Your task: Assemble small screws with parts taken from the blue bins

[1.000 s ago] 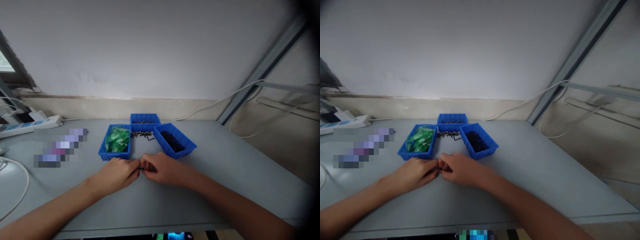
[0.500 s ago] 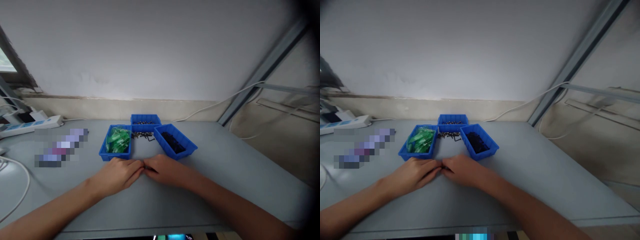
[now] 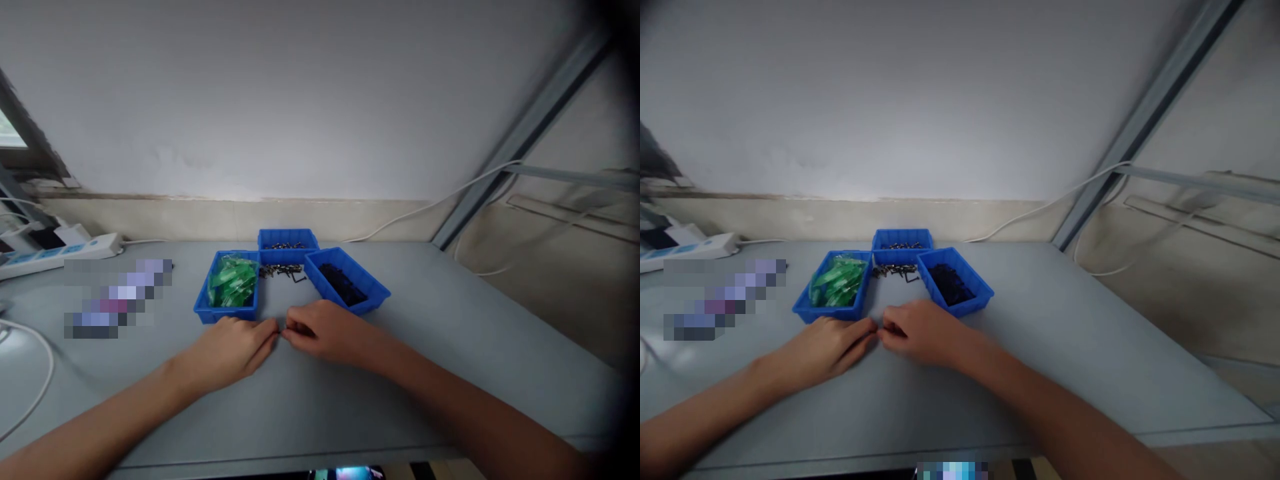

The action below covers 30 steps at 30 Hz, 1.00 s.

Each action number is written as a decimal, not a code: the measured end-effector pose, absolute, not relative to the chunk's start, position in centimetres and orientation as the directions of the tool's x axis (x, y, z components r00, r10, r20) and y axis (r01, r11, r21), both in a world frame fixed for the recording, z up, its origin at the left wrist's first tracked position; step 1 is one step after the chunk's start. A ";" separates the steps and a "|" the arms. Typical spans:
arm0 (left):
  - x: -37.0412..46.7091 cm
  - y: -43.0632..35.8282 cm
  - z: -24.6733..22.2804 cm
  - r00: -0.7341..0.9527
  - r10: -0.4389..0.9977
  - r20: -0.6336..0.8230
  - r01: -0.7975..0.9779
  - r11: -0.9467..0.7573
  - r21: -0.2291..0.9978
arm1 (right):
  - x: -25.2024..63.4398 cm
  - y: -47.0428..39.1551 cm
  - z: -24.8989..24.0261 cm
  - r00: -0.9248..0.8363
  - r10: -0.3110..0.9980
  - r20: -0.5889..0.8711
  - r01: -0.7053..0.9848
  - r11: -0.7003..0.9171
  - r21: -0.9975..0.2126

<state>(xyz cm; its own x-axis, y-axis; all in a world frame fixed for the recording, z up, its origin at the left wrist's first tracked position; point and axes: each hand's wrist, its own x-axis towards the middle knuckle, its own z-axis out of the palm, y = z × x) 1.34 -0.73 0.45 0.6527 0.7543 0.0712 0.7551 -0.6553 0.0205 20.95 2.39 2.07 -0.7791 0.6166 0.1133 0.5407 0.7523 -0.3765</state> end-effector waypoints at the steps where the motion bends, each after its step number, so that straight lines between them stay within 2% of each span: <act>1: 1.4 -0.7 0.4 0.666 0.743 0.072 0.743 -0.669 0.032 | 20.9 2.3 2.2 -0.783 0.611 0.117 0.527 0.751 -0.397; 6: 1.4 -0.7 0.2 0.693 0.717 0.079 0.710 -0.697 0.101 | 20.8 2.0 2.3 -0.795 0.598 0.104 0.501 0.743 -0.444; 13: 1.4 -0.7 0.4 0.618 0.775 0.134 0.772 -0.630 0.082 | 21.1 2.7 1.8 -0.783 0.615 0.089 0.563 0.763 -0.318; 18: 1.4 -0.9 0.7 0.705 0.678 0.207 0.688 -0.725 0.031 | 20.6 2.3 1.4 -0.792 0.607 0.062 0.572 0.774 -0.272; 23: 1.5 -1.1 0.6 0.768 0.599 0.228 0.616 -0.787 -0.005 | 20.3 1.9 1.2 -0.822 0.567 0.050 0.533 0.797 -0.283; 30: 1.2 -0.7 1.0 0.676 0.720 0.159 0.728 -0.686 0.013 | 20.9 2.3 2.0 -0.793 0.606 0.058 0.570 0.773 -0.278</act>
